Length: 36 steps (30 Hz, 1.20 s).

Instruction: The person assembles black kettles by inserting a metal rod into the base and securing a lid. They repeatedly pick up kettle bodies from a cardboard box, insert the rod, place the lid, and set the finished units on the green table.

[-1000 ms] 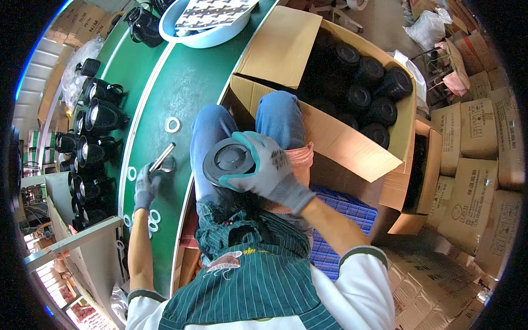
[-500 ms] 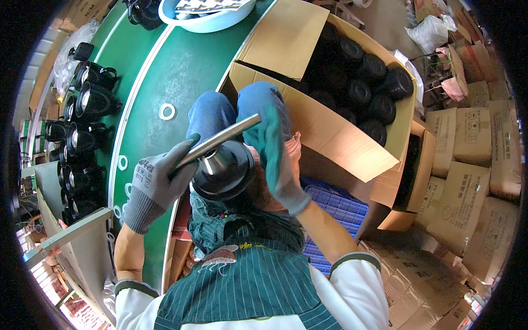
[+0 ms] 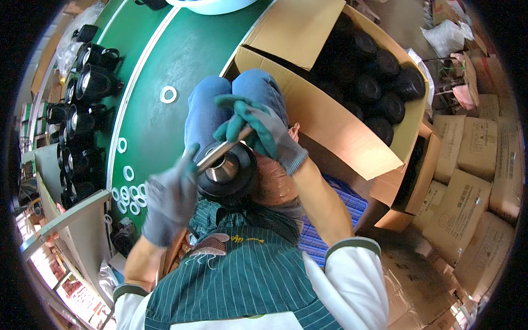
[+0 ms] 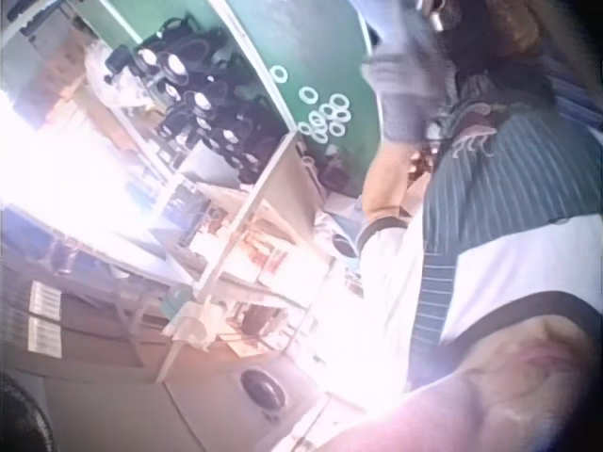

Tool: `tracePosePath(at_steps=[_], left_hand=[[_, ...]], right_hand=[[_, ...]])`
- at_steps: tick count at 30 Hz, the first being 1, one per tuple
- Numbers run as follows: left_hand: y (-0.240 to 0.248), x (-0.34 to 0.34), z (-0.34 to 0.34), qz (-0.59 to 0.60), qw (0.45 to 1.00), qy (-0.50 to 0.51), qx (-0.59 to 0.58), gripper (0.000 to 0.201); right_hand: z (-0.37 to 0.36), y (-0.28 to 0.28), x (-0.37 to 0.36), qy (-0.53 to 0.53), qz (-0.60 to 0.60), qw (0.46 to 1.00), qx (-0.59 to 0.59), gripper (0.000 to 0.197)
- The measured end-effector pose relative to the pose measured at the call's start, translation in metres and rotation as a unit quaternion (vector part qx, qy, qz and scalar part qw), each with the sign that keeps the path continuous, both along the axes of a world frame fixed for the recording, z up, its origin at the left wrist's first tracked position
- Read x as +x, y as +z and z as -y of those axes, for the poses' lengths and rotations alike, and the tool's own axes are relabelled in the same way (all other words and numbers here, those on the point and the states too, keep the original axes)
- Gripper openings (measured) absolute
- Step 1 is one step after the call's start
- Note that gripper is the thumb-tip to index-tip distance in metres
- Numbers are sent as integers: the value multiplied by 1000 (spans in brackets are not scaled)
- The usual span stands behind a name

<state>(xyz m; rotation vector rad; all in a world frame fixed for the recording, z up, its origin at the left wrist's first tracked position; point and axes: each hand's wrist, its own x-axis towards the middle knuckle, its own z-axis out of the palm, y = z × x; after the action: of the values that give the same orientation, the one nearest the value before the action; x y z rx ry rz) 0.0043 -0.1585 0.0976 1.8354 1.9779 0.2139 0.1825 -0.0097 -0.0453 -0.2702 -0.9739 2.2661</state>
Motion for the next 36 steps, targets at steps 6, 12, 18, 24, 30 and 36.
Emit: tracePosePath(at_steps=[6, 12, 18, 24, 30, 36], left_hand=[[-88, -91, -22, 19, 950, -172, 259, 61], [-89, -92, -85, 297, 941, -160, 27, 34], [-89, -111, -41, 457, 872, 156, 76, 52], [-199, -185, 61, 314, 770, 499, 244, 22], [-198, -202, 81, 38, 830, 534, 158, 55], [-151, -167, 65, -205, 899, 279, 270, 85]], right_hand=[[75, 66, 22, -148, 110, 981, 57, 49], [109, 70, 17, -225, 107, 952, 177, 47], [91, 59, 23, -105, 320, 864, 374, 99], [89, 52, 28, -68, 362, 789, 492, 85], [60, 117, 20, -137, 347, 801, 468, 66], [-22, 102, -15, -267, 230, 927, 126, 55]])
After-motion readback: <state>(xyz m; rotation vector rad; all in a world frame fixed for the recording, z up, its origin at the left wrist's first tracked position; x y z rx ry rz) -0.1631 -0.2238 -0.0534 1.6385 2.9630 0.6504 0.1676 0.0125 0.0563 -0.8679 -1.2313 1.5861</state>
